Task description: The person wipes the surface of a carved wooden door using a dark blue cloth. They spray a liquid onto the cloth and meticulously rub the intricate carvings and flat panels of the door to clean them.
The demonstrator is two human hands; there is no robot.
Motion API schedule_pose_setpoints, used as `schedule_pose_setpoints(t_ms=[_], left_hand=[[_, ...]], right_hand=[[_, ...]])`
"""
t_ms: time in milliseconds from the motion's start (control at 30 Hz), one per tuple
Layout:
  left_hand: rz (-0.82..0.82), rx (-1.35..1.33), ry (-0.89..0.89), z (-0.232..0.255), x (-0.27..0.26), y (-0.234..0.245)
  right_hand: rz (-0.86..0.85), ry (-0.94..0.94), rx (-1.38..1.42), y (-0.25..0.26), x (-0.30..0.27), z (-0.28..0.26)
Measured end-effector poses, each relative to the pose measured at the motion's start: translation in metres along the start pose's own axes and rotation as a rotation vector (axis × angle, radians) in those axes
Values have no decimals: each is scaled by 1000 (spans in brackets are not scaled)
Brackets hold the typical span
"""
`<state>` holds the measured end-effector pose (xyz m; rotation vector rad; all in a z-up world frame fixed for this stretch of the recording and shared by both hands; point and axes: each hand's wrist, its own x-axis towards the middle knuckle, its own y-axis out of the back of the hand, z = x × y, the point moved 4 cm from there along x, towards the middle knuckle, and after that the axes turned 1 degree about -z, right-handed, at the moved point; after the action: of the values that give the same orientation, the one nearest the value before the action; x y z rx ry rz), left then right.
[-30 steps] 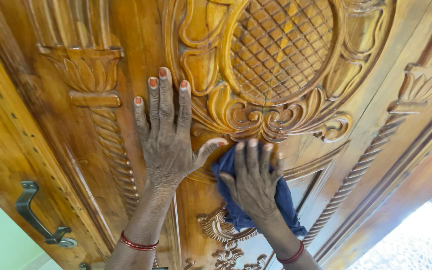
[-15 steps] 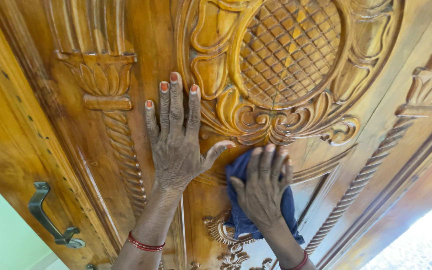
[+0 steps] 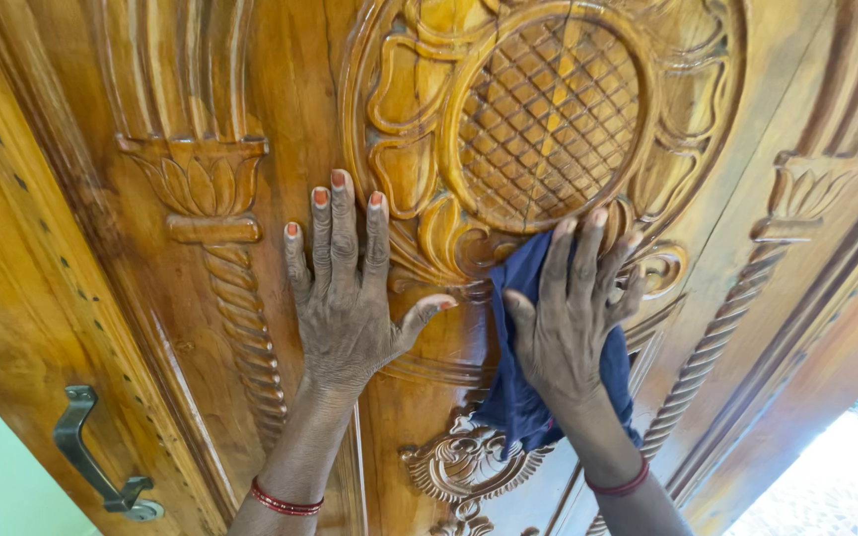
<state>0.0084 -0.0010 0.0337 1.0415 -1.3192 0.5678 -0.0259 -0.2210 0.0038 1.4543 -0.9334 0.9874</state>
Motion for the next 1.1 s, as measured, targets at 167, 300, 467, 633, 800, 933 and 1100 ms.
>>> schedule_pose_setpoints(t_ms=[167,300,467,633,800,933,1100], left_hand=[[19,-1,-9,1,1,3],[36,-13,-13,1,1,5],[42,-37,-10,1,2,4],[51,-39,-15,1,2,5],[63,-51,-19,1,2,4],[60,-32,-18,1,2,4],[70,-63,-14,1,3,4]], right_hand=[[42,-22,53,30,42,-5],[72,-34,51,43,68,-2],[171,0,23,53,105,16],[209,7,-42,70,144,33],[251,18,-106,84,185,47],[198,60,-159,89,207,58],[346,116,-91,88,244,94]])
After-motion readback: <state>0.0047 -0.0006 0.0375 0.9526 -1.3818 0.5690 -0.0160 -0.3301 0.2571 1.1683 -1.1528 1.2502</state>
